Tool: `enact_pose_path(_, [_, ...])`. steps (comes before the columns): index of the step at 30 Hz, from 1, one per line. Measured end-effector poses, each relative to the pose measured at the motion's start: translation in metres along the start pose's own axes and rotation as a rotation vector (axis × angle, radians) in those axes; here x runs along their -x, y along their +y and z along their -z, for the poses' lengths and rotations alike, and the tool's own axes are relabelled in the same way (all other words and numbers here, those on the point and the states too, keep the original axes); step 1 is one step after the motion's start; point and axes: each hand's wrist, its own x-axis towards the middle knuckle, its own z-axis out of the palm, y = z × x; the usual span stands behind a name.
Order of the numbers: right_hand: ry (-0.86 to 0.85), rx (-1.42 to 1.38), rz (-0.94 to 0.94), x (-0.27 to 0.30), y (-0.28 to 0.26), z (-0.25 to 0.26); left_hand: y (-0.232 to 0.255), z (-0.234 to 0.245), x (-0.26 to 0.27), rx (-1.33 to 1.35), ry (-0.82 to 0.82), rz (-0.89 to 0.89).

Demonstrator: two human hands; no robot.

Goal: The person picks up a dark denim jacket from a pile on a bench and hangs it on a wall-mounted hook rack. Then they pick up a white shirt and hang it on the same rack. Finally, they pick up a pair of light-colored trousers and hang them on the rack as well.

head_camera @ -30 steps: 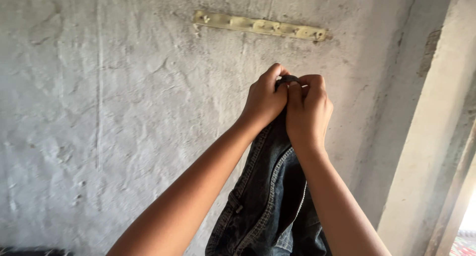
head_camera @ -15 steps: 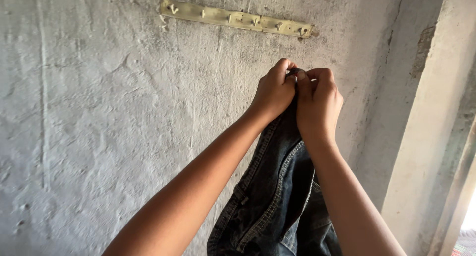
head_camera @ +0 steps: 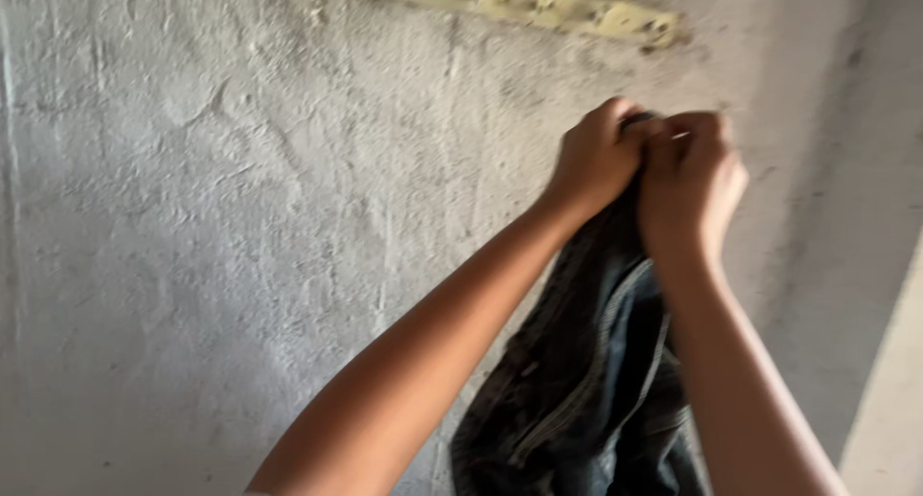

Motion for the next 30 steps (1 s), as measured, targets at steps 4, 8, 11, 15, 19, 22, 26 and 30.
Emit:
enact_pose_path(4, [0.049,0.026,0.078,-0.010,0.017,-0.022,-0.022,-0.012,-0.021,0.016,-0.011,-0.020])
enact_pose_path(8, [0.085,-0.037,0.046,-0.011,0.025,-0.041,-0.035,-0.017,-0.032,0.063,-0.039,0.018])
enact_pose_path(11, [0.080,-0.017,0.023,-0.012,0.032,-0.054,-0.047,-0.016,-0.033,0.053,-0.034,0.004])
enact_pose_path(15, [0.050,-0.023,-0.043,-0.015,0.045,-0.069,-0.058,-0.019,-0.036,0.061,-0.008,-0.003])
enact_pose_path(19, [0.062,-0.038,0.033,-0.022,0.064,-0.081,-0.067,-0.027,-0.045,0.028,0.004,0.000])
enact_pose_path(22, [0.068,-0.040,0.081,-0.041,0.079,-0.088,-0.070,-0.039,-0.063,-0.009,0.040,-0.037])
enact_pose_path(26, [0.090,-0.076,0.127,-0.062,0.100,-0.095,-0.077,-0.058,-0.085,-0.080,0.042,-0.052])
enact_pose_path(30, [0.070,-0.092,0.080,-0.079,0.118,-0.100,-0.087,-0.079,-0.103,-0.094,0.103,-0.124])
